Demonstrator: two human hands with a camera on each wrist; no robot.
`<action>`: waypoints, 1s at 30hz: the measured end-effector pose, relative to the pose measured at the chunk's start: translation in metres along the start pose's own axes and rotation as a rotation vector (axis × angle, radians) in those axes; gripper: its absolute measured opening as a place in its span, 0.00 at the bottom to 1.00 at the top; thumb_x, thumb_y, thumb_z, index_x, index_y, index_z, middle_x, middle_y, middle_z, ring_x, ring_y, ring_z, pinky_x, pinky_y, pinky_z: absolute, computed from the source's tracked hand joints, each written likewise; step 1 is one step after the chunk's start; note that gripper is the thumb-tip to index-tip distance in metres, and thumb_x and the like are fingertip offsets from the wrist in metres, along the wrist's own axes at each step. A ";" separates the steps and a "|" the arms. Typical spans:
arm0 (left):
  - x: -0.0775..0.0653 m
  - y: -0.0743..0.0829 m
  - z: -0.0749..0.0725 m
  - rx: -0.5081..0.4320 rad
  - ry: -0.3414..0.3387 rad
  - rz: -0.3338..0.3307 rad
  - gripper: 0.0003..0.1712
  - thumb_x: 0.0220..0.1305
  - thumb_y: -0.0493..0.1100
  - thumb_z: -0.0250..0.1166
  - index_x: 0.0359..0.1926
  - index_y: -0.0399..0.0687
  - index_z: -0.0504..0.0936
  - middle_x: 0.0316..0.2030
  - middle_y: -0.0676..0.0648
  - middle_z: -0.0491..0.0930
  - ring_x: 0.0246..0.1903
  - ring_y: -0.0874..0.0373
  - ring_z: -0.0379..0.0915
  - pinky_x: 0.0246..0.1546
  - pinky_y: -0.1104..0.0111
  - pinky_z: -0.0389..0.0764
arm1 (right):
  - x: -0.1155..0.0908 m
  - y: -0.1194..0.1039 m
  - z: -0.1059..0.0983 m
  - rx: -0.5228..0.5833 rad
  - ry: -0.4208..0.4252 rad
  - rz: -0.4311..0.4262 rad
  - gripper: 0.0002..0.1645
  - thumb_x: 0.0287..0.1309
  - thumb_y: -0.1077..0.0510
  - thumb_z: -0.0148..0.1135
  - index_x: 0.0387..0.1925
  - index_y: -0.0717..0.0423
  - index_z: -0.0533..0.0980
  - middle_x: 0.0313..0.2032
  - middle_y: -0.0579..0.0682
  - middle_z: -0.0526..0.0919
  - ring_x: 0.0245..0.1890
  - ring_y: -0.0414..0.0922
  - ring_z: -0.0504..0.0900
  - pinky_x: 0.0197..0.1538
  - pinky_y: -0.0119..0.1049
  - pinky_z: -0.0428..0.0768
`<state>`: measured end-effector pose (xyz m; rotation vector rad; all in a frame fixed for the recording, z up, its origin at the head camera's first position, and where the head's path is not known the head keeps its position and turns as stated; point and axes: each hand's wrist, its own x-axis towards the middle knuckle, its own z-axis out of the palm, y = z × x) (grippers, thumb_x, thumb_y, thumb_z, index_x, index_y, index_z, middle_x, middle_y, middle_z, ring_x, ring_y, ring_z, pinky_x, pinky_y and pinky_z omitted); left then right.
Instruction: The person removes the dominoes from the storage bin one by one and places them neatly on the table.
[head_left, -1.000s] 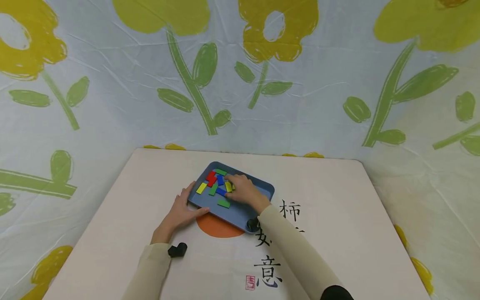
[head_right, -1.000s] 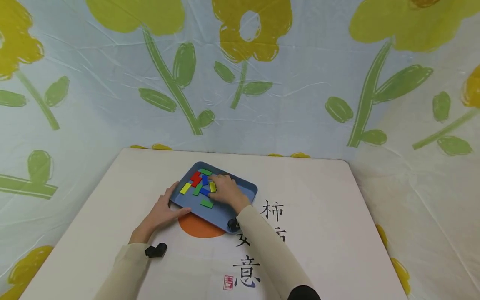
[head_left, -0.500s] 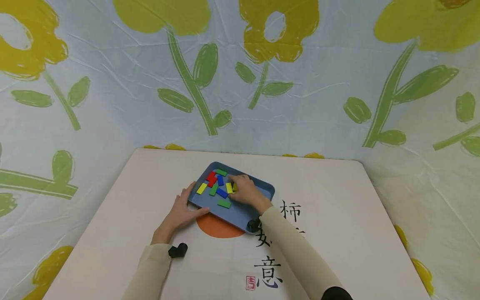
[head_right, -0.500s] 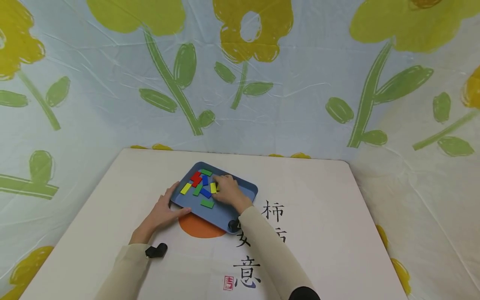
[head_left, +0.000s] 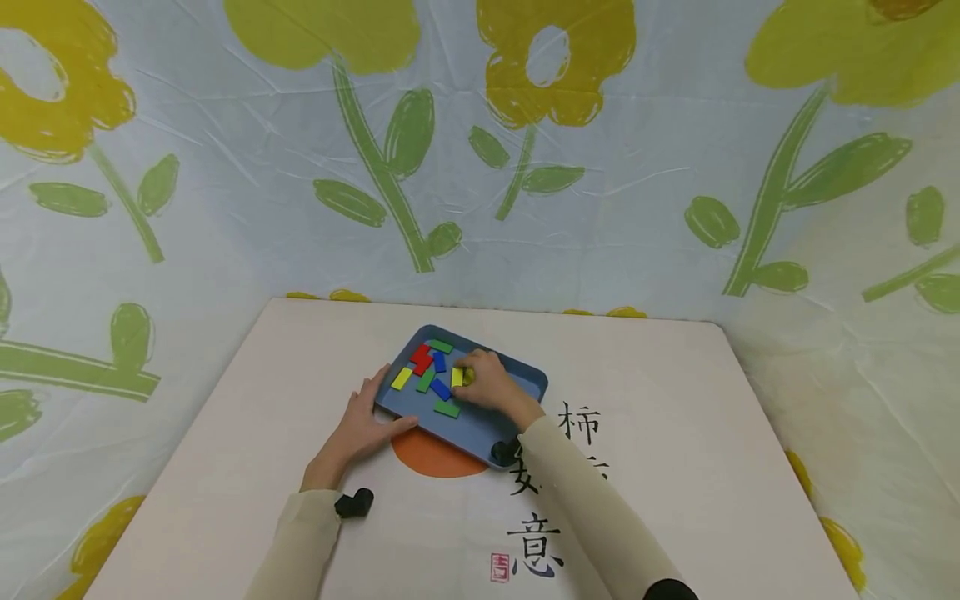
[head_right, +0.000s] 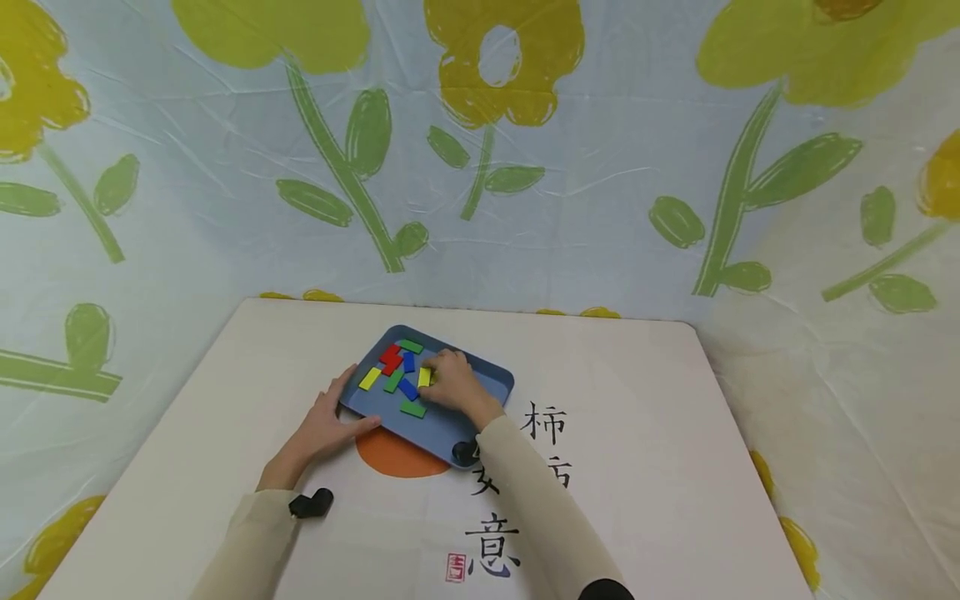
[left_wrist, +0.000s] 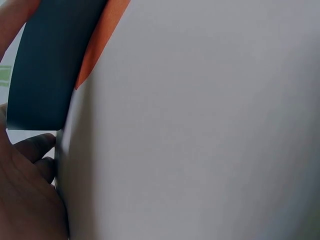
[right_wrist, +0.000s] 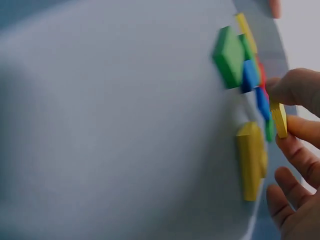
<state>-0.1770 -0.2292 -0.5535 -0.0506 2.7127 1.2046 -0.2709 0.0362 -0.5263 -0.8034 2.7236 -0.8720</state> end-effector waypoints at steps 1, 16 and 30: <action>0.000 0.000 0.000 -0.001 0.000 0.000 0.67 0.56 0.73 0.72 0.85 0.64 0.43 0.84 0.36 0.44 0.83 0.31 0.29 0.80 0.32 0.40 | -0.001 -0.001 -0.002 0.019 0.009 -0.004 0.28 0.61 0.52 0.72 0.61 0.59 0.83 0.59 0.61 0.82 0.57 0.57 0.77 0.60 0.51 0.82; -0.001 -0.001 0.001 0.007 0.007 0.033 0.68 0.57 0.73 0.72 0.86 0.60 0.43 0.84 0.36 0.44 0.83 0.33 0.30 0.82 0.37 0.33 | -0.039 -0.004 -0.043 0.184 0.163 0.074 0.30 0.62 0.57 0.71 0.65 0.60 0.80 0.64 0.64 0.75 0.69 0.65 0.68 0.68 0.63 0.76; -0.002 0.000 0.001 0.013 0.008 0.021 0.68 0.57 0.74 0.71 0.86 0.61 0.43 0.84 0.37 0.44 0.83 0.33 0.30 0.82 0.35 0.35 | -0.103 0.045 -0.069 0.197 0.302 0.186 0.32 0.59 0.57 0.66 0.66 0.60 0.79 0.64 0.66 0.74 0.70 0.67 0.67 0.67 0.68 0.74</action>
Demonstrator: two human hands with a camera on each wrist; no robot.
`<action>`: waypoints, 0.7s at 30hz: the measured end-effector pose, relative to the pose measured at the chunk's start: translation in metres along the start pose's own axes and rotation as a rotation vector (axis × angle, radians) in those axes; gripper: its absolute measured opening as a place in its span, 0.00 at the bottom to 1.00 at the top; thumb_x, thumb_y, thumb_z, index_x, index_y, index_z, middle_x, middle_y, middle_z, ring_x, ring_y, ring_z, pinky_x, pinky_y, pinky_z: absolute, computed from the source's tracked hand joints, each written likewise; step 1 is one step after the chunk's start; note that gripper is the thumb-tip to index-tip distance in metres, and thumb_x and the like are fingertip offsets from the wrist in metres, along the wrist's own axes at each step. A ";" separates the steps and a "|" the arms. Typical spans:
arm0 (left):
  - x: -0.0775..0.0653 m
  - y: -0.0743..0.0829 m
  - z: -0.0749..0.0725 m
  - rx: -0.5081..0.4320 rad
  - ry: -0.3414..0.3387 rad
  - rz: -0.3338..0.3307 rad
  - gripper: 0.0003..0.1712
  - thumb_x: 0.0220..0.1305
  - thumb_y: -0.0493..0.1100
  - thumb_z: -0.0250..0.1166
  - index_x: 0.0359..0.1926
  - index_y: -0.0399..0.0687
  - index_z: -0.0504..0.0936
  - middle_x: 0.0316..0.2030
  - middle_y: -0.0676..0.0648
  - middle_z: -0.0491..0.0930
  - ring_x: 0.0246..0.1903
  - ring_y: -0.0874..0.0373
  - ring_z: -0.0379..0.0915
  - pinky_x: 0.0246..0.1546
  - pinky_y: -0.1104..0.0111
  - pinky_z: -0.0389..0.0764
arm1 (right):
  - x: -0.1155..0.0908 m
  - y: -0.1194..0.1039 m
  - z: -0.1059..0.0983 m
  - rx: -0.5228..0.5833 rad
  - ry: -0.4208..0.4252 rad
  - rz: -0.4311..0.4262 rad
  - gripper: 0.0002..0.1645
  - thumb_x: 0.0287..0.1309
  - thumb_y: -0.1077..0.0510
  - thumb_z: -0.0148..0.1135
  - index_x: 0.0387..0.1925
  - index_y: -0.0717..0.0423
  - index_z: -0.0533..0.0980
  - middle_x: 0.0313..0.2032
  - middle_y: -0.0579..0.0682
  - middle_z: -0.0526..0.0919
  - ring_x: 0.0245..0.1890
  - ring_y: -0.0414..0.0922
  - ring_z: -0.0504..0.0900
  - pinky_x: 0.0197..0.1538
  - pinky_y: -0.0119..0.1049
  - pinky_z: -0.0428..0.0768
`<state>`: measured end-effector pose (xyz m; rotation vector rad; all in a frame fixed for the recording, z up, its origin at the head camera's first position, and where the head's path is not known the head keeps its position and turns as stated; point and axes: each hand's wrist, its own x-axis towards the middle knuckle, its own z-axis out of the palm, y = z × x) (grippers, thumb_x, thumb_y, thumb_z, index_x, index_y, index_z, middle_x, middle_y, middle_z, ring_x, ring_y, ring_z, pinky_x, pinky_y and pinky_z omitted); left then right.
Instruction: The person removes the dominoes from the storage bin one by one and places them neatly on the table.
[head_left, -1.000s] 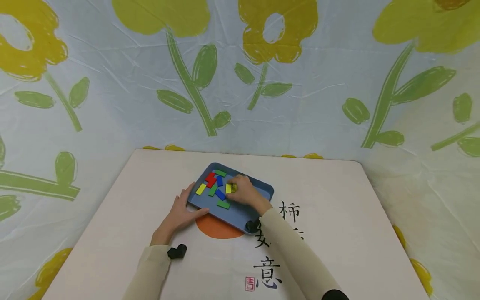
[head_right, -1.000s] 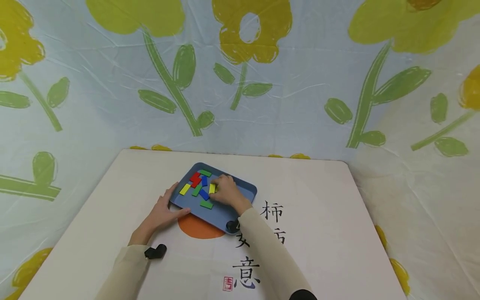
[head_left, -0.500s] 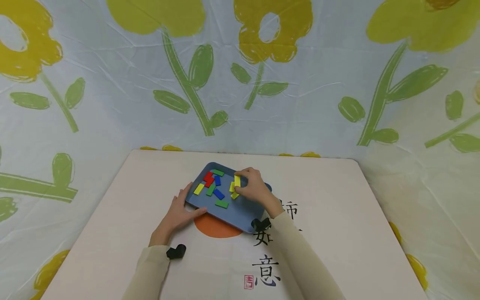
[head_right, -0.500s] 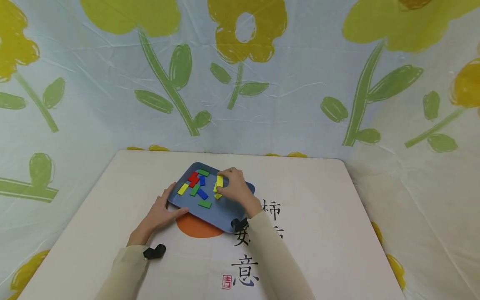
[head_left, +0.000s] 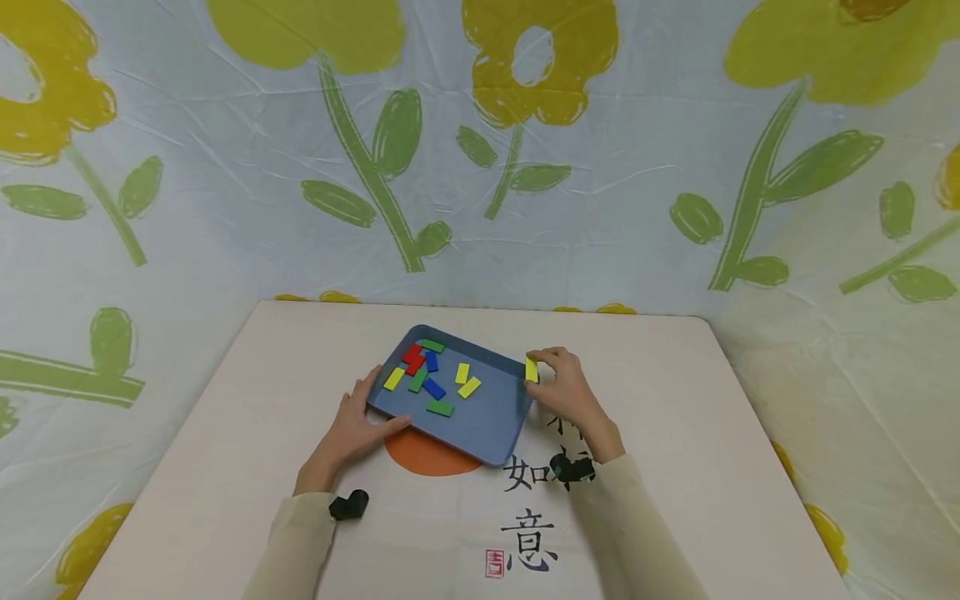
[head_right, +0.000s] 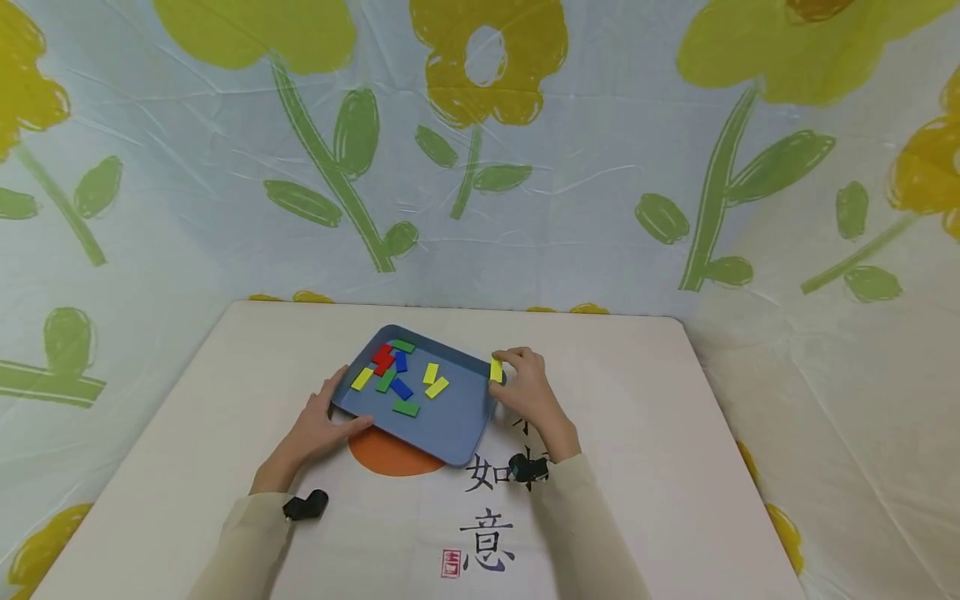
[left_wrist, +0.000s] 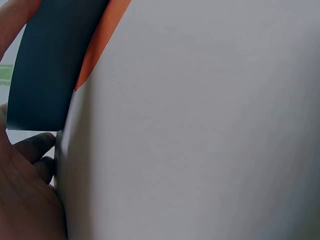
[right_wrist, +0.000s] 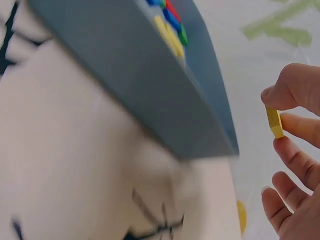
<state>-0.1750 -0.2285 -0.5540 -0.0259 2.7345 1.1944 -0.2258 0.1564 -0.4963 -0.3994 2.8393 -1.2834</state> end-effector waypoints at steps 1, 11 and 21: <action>-0.001 0.001 0.000 0.000 -0.001 -0.006 0.68 0.57 0.74 0.71 0.86 0.61 0.42 0.84 0.37 0.44 0.83 0.33 0.29 0.82 0.35 0.35 | -0.003 0.004 -0.003 0.002 0.005 0.008 0.32 0.59 0.57 0.66 0.66 0.60 0.78 0.65 0.66 0.74 0.70 0.67 0.67 0.67 0.69 0.74; -0.001 0.002 0.000 -0.001 -0.009 -0.008 0.68 0.56 0.75 0.71 0.86 0.63 0.42 0.84 0.37 0.43 0.83 0.33 0.29 0.81 0.33 0.39 | -0.025 0.035 -0.018 -0.067 0.027 0.073 0.32 0.59 0.58 0.66 0.66 0.61 0.77 0.65 0.67 0.74 0.69 0.68 0.68 0.66 0.69 0.75; 0.000 -0.001 0.002 0.018 0.008 0.015 0.68 0.57 0.74 0.71 0.86 0.60 0.43 0.84 0.38 0.46 0.84 0.35 0.31 0.83 0.38 0.33 | -0.033 0.059 -0.010 -0.146 -0.009 0.097 0.31 0.61 0.61 0.67 0.65 0.66 0.76 0.64 0.71 0.73 0.66 0.69 0.72 0.64 0.64 0.79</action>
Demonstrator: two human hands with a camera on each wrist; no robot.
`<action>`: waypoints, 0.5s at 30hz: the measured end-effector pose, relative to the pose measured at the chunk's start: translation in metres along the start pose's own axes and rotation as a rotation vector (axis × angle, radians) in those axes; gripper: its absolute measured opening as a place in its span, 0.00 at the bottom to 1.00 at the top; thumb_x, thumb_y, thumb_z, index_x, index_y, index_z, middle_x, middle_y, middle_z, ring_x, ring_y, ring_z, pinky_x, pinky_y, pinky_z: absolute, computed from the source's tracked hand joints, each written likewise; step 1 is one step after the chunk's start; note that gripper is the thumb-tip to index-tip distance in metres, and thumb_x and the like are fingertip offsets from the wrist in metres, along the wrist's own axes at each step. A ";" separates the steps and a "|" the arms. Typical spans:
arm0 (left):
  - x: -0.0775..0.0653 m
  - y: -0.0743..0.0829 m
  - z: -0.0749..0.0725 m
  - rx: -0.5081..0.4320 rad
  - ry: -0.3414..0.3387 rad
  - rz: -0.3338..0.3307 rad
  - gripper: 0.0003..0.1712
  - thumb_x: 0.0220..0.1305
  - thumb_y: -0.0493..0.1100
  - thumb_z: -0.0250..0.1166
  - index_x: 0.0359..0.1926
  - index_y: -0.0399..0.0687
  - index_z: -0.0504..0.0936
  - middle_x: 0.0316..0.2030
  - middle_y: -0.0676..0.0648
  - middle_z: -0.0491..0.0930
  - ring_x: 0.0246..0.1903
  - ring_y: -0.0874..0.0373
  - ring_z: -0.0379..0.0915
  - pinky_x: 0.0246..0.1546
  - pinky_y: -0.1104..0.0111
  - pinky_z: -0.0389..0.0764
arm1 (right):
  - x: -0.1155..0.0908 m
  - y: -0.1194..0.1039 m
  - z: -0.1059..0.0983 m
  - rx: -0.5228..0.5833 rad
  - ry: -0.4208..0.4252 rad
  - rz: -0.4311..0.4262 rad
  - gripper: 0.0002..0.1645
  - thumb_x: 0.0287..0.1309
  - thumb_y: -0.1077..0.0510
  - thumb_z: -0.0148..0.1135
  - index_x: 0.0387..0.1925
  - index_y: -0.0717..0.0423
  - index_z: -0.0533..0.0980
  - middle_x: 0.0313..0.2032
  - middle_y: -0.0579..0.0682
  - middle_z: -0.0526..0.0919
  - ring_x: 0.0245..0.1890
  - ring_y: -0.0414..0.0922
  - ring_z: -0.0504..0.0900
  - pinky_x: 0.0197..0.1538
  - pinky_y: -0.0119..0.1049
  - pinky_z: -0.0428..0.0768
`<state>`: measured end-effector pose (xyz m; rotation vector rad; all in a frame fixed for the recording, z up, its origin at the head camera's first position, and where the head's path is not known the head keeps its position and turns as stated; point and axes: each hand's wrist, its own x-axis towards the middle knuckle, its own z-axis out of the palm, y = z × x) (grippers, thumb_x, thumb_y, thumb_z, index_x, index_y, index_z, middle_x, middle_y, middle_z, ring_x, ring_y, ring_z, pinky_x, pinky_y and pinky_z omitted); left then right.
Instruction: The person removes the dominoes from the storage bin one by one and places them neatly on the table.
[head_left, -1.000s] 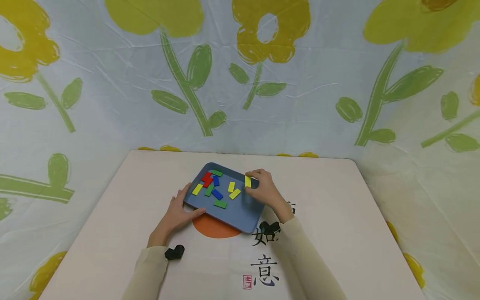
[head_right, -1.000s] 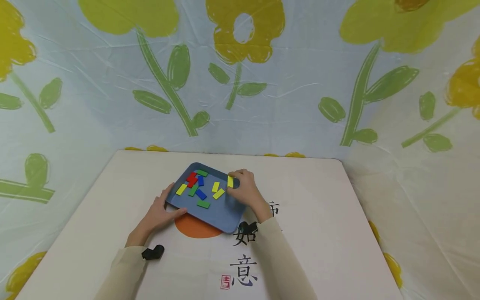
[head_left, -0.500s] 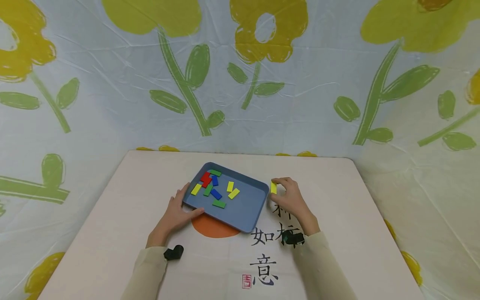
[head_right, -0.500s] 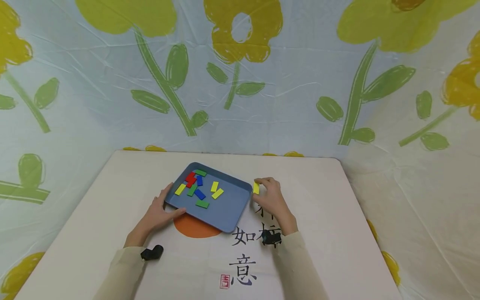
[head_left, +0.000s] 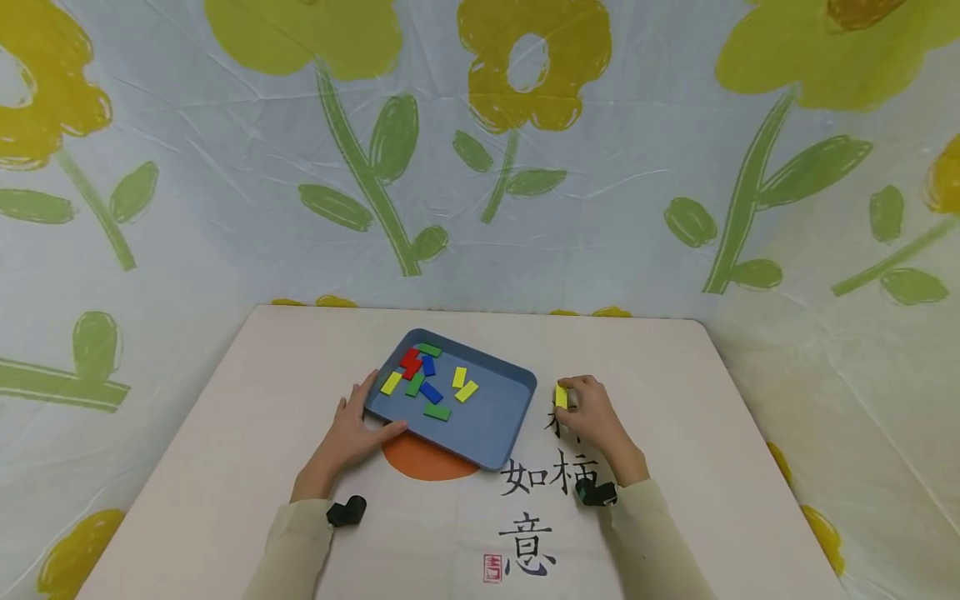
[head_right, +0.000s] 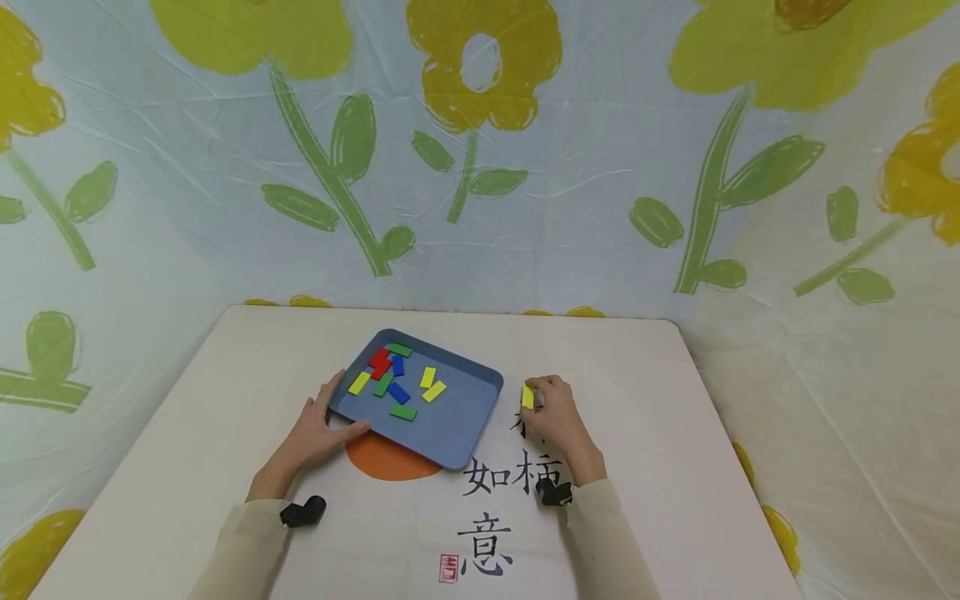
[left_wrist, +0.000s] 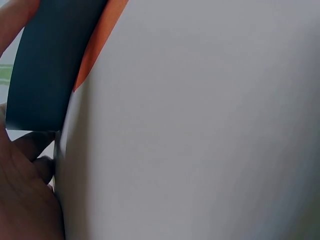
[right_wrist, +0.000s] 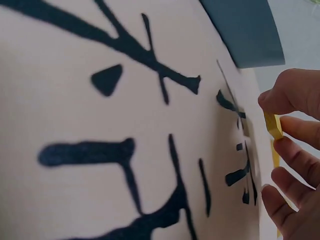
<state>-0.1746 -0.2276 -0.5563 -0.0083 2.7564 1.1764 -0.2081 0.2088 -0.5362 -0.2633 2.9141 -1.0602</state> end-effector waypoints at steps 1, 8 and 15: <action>0.000 0.000 0.000 0.001 0.001 0.007 0.68 0.57 0.73 0.71 0.86 0.60 0.42 0.84 0.38 0.46 0.83 0.34 0.31 0.83 0.39 0.32 | 0.000 0.001 0.001 0.001 0.006 -0.002 0.31 0.60 0.61 0.67 0.65 0.66 0.76 0.64 0.71 0.74 0.65 0.69 0.73 0.64 0.64 0.80; -0.002 0.000 0.000 -0.017 -0.005 -0.015 0.68 0.57 0.72 0.72 0.86 0.60 0.43 0.84 0.37 0.45 0.83 0.34 0.31 0.83 0.39 0.32 | -0.002 0.007 0.009 0.040 -0.006 -0.015 0.32 0.60 0.63 0.69 0.65 0.69 0.75 0.62 0.70 0.75 0.58 0.63 0.79 0.59 0.58 0.84; -0.002 -0.001 -0.001 -0.028 0.003 -0.001 0.67 0.57 0.73 0.72 0.85 0.62 0.44 0.84 0.40 0.47 0.84 0.35 0.32 0.83 0.39 0.32 | -0.002 0.007 0.011 0.040 0.002 -0.026 0.31 0.60 0.62 0.70 0.64 0.67 0.77 0.61 0.69 0.75 0.60 0.64 0.78 0.61 0.61 0.82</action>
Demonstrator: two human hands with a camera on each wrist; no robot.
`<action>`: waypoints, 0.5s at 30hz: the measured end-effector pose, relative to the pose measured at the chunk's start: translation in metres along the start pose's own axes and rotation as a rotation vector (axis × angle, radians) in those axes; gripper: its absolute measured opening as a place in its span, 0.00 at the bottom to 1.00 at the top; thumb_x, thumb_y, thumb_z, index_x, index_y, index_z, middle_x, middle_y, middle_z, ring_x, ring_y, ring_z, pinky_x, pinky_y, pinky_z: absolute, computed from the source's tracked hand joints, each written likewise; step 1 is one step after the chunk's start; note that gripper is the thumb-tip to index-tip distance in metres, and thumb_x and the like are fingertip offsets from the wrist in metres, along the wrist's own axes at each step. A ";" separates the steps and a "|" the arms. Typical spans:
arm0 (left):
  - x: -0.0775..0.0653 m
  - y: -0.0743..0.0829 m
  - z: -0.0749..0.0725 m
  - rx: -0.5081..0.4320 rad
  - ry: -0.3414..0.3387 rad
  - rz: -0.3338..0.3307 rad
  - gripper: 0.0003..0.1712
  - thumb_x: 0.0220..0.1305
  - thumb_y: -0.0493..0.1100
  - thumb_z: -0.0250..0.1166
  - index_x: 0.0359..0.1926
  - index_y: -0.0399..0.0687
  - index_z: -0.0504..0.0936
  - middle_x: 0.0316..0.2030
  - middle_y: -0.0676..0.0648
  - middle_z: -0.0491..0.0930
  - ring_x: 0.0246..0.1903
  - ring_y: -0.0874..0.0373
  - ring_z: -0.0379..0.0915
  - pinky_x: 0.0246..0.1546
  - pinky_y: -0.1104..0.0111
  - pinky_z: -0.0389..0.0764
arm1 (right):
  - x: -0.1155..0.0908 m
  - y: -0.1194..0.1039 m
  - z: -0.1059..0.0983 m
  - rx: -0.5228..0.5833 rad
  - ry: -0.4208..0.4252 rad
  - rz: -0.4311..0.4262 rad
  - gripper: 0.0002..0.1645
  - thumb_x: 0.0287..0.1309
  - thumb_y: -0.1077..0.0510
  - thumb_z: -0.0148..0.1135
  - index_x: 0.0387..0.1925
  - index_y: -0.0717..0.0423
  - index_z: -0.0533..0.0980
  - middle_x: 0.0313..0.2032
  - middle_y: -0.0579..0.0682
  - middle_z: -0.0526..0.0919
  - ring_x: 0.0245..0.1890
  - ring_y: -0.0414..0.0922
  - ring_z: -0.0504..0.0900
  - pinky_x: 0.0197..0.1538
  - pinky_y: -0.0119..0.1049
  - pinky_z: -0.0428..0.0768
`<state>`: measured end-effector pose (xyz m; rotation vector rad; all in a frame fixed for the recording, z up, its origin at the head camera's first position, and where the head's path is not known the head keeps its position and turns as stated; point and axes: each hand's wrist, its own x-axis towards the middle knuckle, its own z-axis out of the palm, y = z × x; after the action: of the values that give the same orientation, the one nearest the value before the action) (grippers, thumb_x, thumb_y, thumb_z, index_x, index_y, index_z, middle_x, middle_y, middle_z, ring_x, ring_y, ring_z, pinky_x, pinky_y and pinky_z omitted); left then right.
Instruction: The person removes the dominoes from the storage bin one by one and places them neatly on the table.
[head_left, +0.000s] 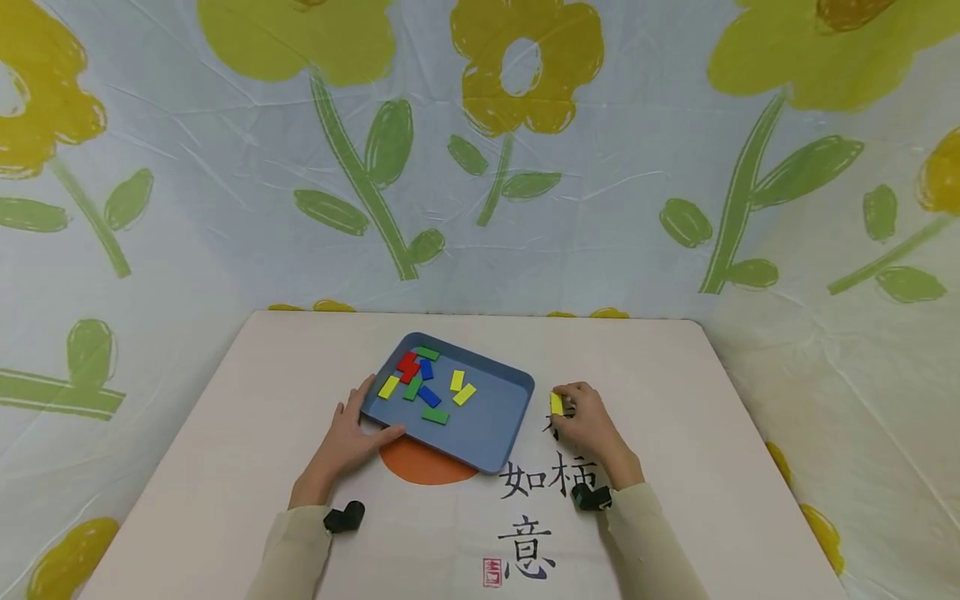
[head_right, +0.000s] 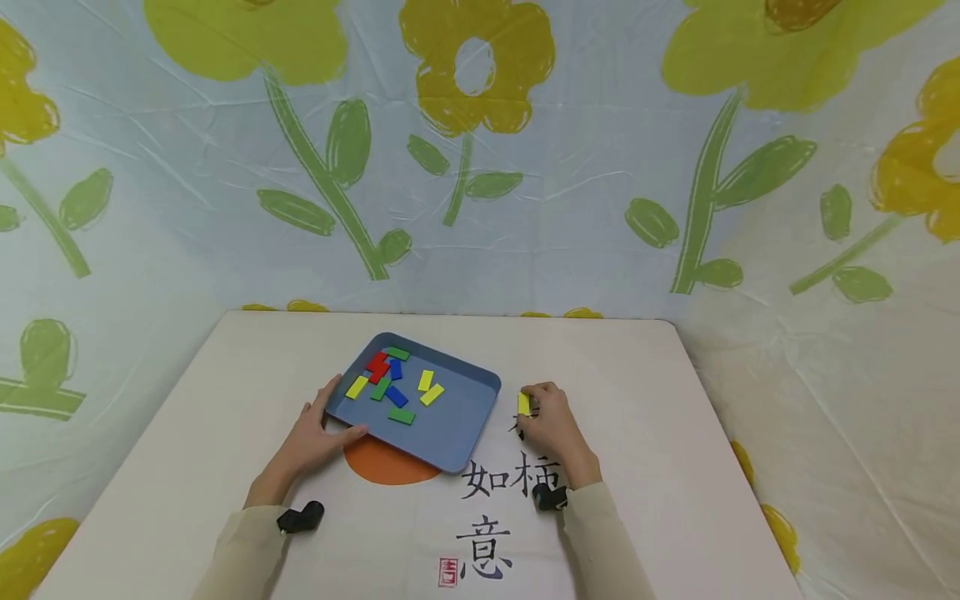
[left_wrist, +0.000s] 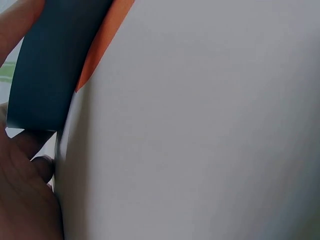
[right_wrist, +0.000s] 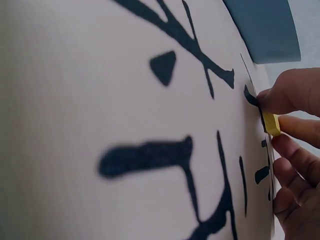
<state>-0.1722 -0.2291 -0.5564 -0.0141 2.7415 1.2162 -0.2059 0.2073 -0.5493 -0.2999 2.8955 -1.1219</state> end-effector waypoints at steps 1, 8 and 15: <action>0.000 0.000 0.000 -0.003 0.001 -0.001 0.67 0.57 0.72 0.72 0.85 0.62 0.44 0.84 0.41 0.47 0.84 0.35 0.32 0.83 0.39 0.33 | 0.000 0.000 0.000 0.001 0.000 0.001 0.31 0.60 0.62 0.70 0.64 0.67 0.77 0.61 0.69 0.75 0.60 0.65 0.77 0.61 0.61 0.82; 0.000 -0.001 -0.002 -0.025 0.002 -0.037 0.63 0.59 0.73 0.70 0.85 0.68 0.44 0.84 0.39 0.47 0.82 0.28 0.30 0.78 0.28 0.44 | -0.001 0.002 0.003 -0.018 0.014 0.011 0.31 0.60 0.62 0.70 0.65 0.67 0.77 0.61 0.69 0.75 0.60 0.65 0.77 0.60 0.61 0.83; -0.001 -0.002 -0.002 -0.045 0.053 -0.011 0.63 0.59 0.70 0.73 0.85 0.59 0.50 0.82 0.38 0.53 0.81 0.31 0.43 0.78 0.34 0.55 | 0.000 0.004 0.004 -0.015 0.012 0.014 0.32 0.61 0.61 0.69 0.66 0.66 0.76 0.62 0.68 0.75 0.62 0.65 0.76 0.62 0.60 0.82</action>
<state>-0.1711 -0.2318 -0.5565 -0.0671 2.7548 1.2928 -0.2059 0.2077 -0.5554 -0.2735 2.9131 -1.1042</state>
